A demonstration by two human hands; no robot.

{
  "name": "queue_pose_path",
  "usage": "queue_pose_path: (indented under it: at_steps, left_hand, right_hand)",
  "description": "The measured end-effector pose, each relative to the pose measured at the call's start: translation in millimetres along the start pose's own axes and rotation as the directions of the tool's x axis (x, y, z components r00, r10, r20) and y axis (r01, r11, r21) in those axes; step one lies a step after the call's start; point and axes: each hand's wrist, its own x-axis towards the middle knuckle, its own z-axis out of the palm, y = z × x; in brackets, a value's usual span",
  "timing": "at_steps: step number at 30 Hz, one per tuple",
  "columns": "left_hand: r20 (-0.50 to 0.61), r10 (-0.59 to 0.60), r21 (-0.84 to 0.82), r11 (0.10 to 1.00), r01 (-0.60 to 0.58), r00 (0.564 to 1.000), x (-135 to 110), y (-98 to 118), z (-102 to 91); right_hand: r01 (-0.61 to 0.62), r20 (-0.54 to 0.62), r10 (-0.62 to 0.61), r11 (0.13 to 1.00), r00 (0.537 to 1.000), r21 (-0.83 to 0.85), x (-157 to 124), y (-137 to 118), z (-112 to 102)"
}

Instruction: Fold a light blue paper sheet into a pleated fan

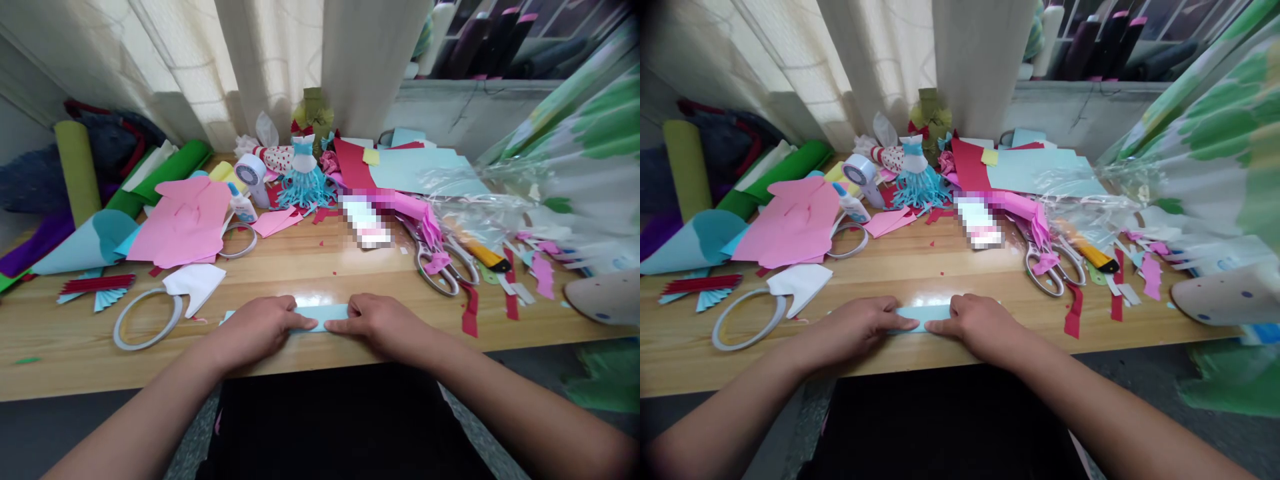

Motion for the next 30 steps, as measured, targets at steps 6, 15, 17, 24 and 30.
queue_pose_path:
  at_steps: [6, 15, 17, 24, 30]
  left_hand:
    - [-0.033, -0.001, 0.119, 0.993, 0.005, 0.999, -3.3, 4.8, 0.2]
    - [-0.292, 0.073, 0.337, 0.941, 0.031, 0.954, -1.0, 24.5, 25.0]
    - [-0.333, 0.106, 0.339, 0.941, 0.014, 0.937, -1.5, 25.3, 32.3]
    - [-0.453, 0.158, 0.304, 0.953, -0.015, 0.877, -11.8, 19.3, 46.3]
    - [-0.559, 0.160, 0.290, 0.957, 0.011, 0.814, -30.1, 7.6, 58.2]
  right_hand:
    - [0.296, -0.006, -0.327, 0.862, 0.945, -0.411, -12.3, -2.9, 4.1]
    - [0.318, -0.185, -0.474, 0.786, 0.861, -0.530, -18.3, -22.1, 42.9]
    - [0.296, -0.238, -0.475, 0.794, 0.847, -0.531, -18.9, -22.4, 54.0]
    - [0.255, -0.294, -0.453, 0.814, 0.842, -0.522, -30.4, -6.9, 61.2]
    - [0.158, -0.396, -0.396, 0.844, 0.829, -0.513, -47.6, 17.6, 59.1]
